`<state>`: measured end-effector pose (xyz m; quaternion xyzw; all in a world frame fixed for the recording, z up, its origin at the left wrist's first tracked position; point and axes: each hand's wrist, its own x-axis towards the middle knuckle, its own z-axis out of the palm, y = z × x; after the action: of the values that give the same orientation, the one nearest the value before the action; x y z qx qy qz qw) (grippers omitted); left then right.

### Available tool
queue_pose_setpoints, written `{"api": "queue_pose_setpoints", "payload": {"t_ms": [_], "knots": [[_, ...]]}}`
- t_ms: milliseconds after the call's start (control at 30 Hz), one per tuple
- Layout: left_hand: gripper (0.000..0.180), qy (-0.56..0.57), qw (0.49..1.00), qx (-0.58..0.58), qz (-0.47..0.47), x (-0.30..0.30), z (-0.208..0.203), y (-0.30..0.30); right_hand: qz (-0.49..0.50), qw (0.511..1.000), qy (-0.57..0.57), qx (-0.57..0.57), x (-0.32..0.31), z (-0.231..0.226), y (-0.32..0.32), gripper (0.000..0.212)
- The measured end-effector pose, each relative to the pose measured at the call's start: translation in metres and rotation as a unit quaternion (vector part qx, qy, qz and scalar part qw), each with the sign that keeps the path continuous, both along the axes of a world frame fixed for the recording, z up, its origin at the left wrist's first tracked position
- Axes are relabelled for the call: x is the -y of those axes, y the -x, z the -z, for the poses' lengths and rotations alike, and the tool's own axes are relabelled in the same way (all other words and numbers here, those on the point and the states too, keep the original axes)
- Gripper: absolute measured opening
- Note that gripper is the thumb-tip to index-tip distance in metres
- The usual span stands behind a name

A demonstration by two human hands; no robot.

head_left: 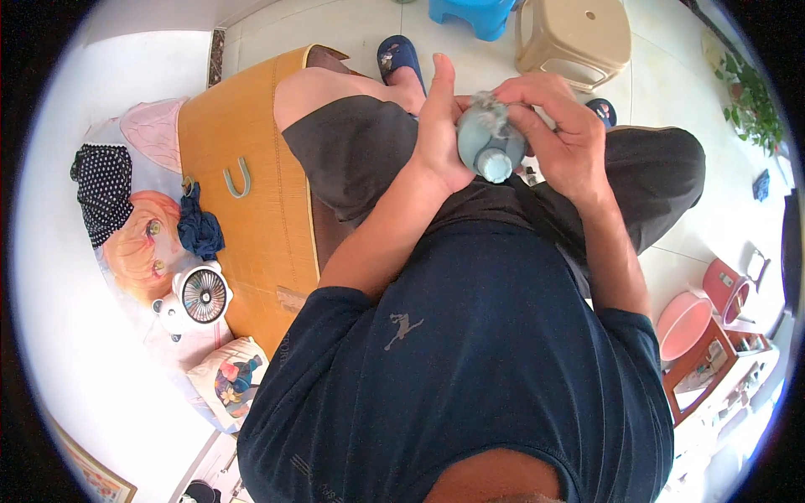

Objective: The person wipes a blue plastic housing with a cloth and then places the cloth inside a green glass jar.

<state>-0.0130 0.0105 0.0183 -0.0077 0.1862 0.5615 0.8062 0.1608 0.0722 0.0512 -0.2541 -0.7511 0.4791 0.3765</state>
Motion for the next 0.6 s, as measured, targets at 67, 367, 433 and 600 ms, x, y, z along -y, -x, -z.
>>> {"api": "queue_pose_setpoints", "payload": {"t_ms": [67,367,433,600], "knots": [[0.105,0.012,0.992,-0.119,0.032,0.000,-0.002,0.006,0.086,0.996,-0.015,0.011,0.006,0.002,-0.005,0.018],[0.104,0.064,0.955,-0.284,-0.056,-0.007,-0.011,0.012,0.121,0.992,-0.021,0.002,0.033,0.008,-0.013,0.017],[0.099,0.021,0.949,-0.314,-0.033,-0.008,-0.011,0.010,0.118,0.990,0.072,-0.033,0.038,0.015,-0.015,0.015],[0.100,0.000,0.926,-0.377,0.014,-0.007,-0.010,-0.003,0.117,0.985,0.100,-0.078,0.038,0.014,-0.006,0.012]]}}
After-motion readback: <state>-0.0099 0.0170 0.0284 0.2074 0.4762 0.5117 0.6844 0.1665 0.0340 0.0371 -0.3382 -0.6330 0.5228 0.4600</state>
